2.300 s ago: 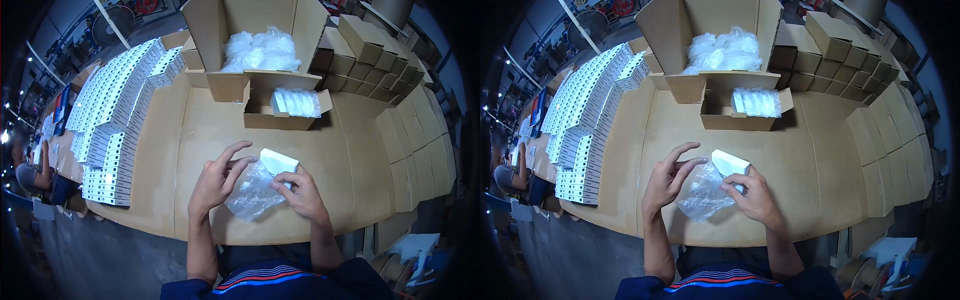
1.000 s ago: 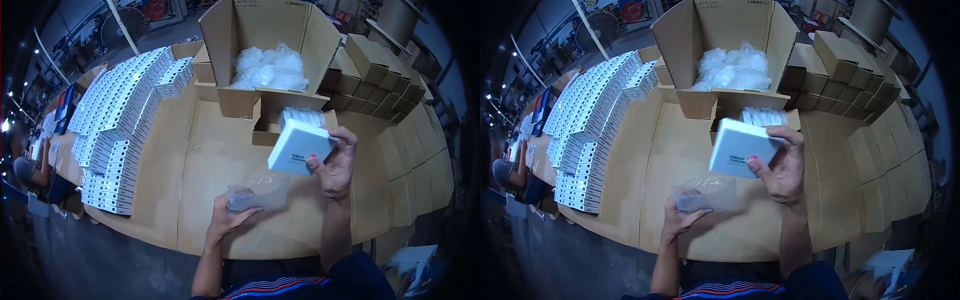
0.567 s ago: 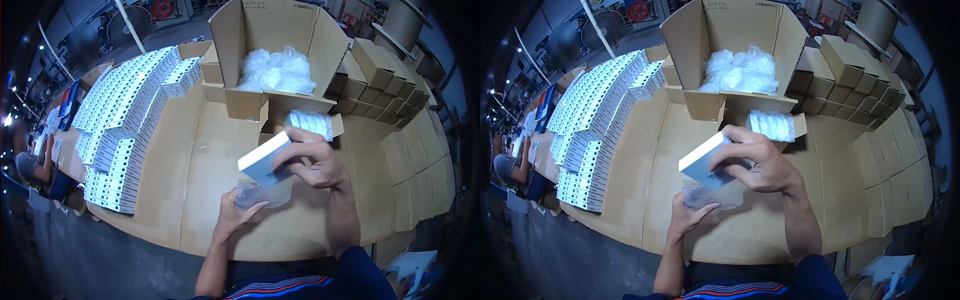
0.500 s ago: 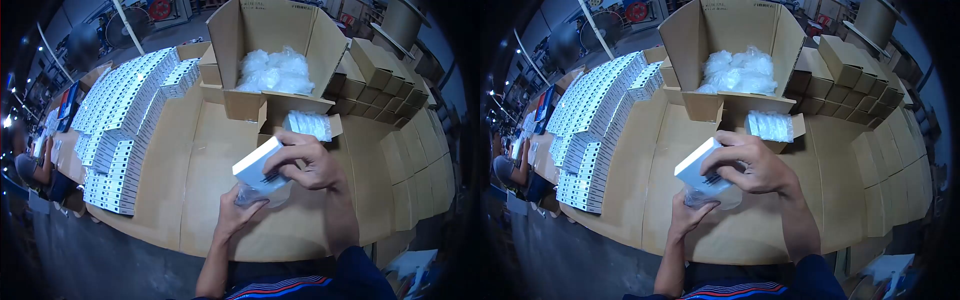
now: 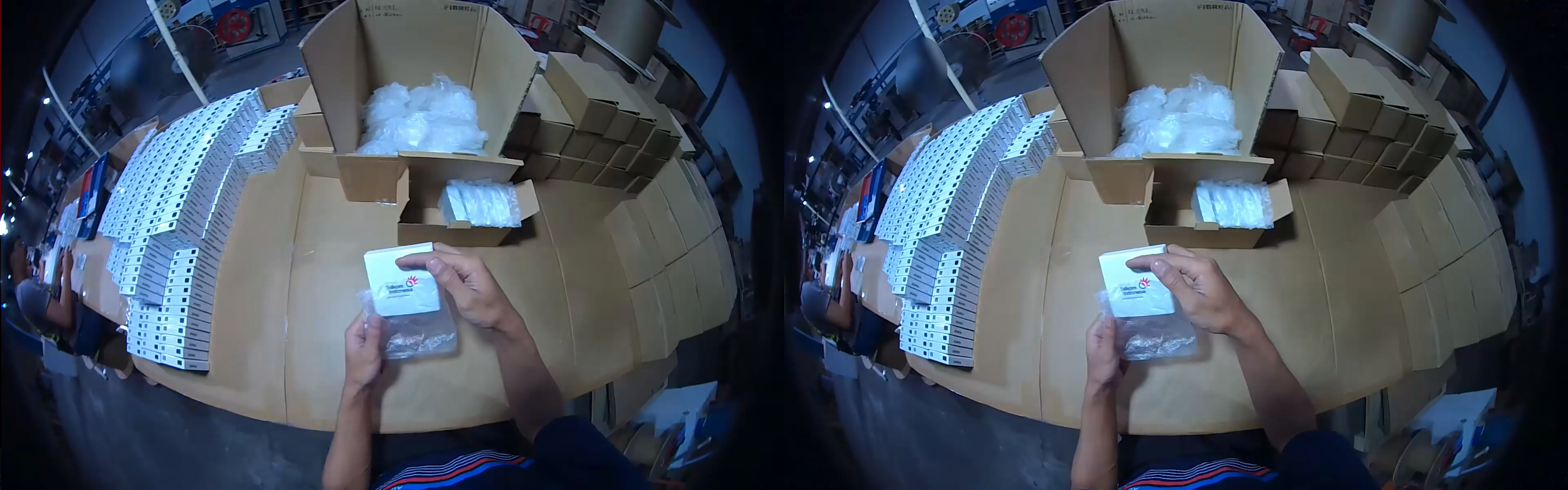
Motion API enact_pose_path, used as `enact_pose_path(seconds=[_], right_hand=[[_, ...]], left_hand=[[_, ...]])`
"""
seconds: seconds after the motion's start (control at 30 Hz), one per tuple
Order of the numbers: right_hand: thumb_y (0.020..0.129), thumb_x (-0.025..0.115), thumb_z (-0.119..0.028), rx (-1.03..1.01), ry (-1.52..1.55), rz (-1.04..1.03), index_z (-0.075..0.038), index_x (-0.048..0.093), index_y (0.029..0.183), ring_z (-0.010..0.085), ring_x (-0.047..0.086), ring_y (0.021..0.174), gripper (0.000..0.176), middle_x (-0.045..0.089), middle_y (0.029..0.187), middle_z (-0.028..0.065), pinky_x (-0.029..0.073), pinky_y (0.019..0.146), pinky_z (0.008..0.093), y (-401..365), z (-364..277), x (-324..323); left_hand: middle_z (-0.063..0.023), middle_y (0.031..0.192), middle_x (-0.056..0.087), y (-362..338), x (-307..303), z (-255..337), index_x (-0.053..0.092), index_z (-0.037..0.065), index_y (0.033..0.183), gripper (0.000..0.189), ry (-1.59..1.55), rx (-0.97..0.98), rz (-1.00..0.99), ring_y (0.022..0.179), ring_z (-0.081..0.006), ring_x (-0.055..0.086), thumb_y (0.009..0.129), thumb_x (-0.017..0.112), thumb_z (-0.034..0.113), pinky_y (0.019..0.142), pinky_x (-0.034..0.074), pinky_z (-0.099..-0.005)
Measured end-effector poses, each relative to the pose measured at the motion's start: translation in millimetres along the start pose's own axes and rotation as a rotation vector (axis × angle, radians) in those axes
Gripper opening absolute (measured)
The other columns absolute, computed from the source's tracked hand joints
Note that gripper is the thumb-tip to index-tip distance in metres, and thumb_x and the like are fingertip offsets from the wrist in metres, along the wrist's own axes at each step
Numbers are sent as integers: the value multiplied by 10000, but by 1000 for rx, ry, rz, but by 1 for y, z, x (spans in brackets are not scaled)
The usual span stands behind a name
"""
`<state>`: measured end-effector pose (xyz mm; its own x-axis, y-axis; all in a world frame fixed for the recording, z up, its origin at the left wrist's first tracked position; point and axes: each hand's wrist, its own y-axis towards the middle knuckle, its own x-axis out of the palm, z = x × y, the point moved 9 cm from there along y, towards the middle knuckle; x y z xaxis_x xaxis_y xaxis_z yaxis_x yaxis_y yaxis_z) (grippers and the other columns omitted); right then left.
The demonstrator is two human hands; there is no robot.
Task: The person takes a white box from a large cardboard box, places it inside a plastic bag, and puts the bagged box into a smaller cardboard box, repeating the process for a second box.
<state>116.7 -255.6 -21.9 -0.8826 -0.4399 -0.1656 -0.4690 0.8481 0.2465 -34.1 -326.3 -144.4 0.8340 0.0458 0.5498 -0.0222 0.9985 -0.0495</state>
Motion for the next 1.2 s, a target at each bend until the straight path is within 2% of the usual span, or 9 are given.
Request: enact_pose_path(seconds=[0.2, 0.3, 0.43, 0.67, 0.8, 0.93, 1.03, 1.17, 1.2], right_hand=[[1009, 638, -50, 74, 442, 231, 19, 404, 1508, 182, 624, 1131, 555, 674, 1173, 135, 482, 1032, 331, -33, 26, -6], [1006, 648, -52, 304, 791, 301, 30, 499, 1415, 168, 639, 1109, 443, 678, 1195, 120, 501, 1006, 325, -66, 86, 3], [1008, 644, -29, 217, 945, 331, 14, 646, 1188, 115, 656, 1000, 184, 715, 1074, 69, 515, 926, 272, -80, 100, 8], [1019, 615, -15, 166, 834, 387, -4, 649, 1126, 106, 641, 1022, 113, 713, 1123, 93, 492, 941, 255, -84, 95, -4], [1032, 597, -38, 149, 855, 396, -12, 618, 1156, 130, 621, 1096, 128, 690, 1228, 123, 472, 992, 277, -85, 93, 1], [1010, 651, -62, 203, 927, 455, -7, 598, 1223, 145, 607, 1134, 226, 655, 1271, 125, 462, 1016, 287, -78, 75, 7], [970, 709, -47, 108, 386, 390, 1, 591, 1251, 146, 597, 1143, 308, 634, 1278, 113, 463, 1023, 299, -77, 67, 14], [950, 723, -8, 193, 369, 349, 15, 596, 1227, 141, 610, 1125, 306, 661, 1168, 88, 487, 1002, 291, -82, 83, 14], [953, 708, 4, 143, 369, 364, 19, 634, 1175, 148, 630, 1083, 235, 678, 1135, 94, 493, 981, 281, -81, 79, 13]], left_hand=[[-113, 1167, 705, 1, -11, -10, 582, -41, 1318, 421, 78, 51, 69, 1035, -165, 686, 1115, 471, 311, 890, 572, -330], [-102, 1177, 695, 1, -5, -6, 593, -45, 1313, 432, 55, 70, 68, 1058, -152, 654, 1111, 489, 323, 925, 535, -323], [-105, 1205, 692, 0, -10, -18, 585, -45, 1304, 417, 136, 35, -1, 1122, -181, 654, 1117, 466, 309, 996, 525, -360], [-230, 1504, 525, 3, 20, 8, 534, -74, 1436, 505, 394, 149, -214, 1423, -283, 463, 1127, 411, 306, 1181, 358, -410], [-219, 1482, 547, -3, 30, 10, 389, -63, 1539, 570, 369, 169, -207, 1370, -260, 510, 1130, 398, 333, 1165, 382, -405], [-166, 1579, 450, -4, 12, -9, 471, -84, 1474, 558, 178, 33, -1, 1301, -210, 544, 1131, 398, 350, 1118, 417, -358], [-123, 1649, 358, -2, 7, -17, 526, -101, 1416, 551, 112, 29, 15, 1300, -189, 528, 1133, 392, 353, 1090, 426, -327], [-133, 1537, 491, -5, 34, 14, 530, -76, 1429, 462, 427, 186, -55, 1280, -183, 525, 1076, 563, 221, 1095, 420, -337], [-105, 1361, 599, -4, 31, 4, 570, -41, 1398, 413, 357, 37, -76, 1208, -165, 569, 1041, 621, 160, 1008, 490, -315]])
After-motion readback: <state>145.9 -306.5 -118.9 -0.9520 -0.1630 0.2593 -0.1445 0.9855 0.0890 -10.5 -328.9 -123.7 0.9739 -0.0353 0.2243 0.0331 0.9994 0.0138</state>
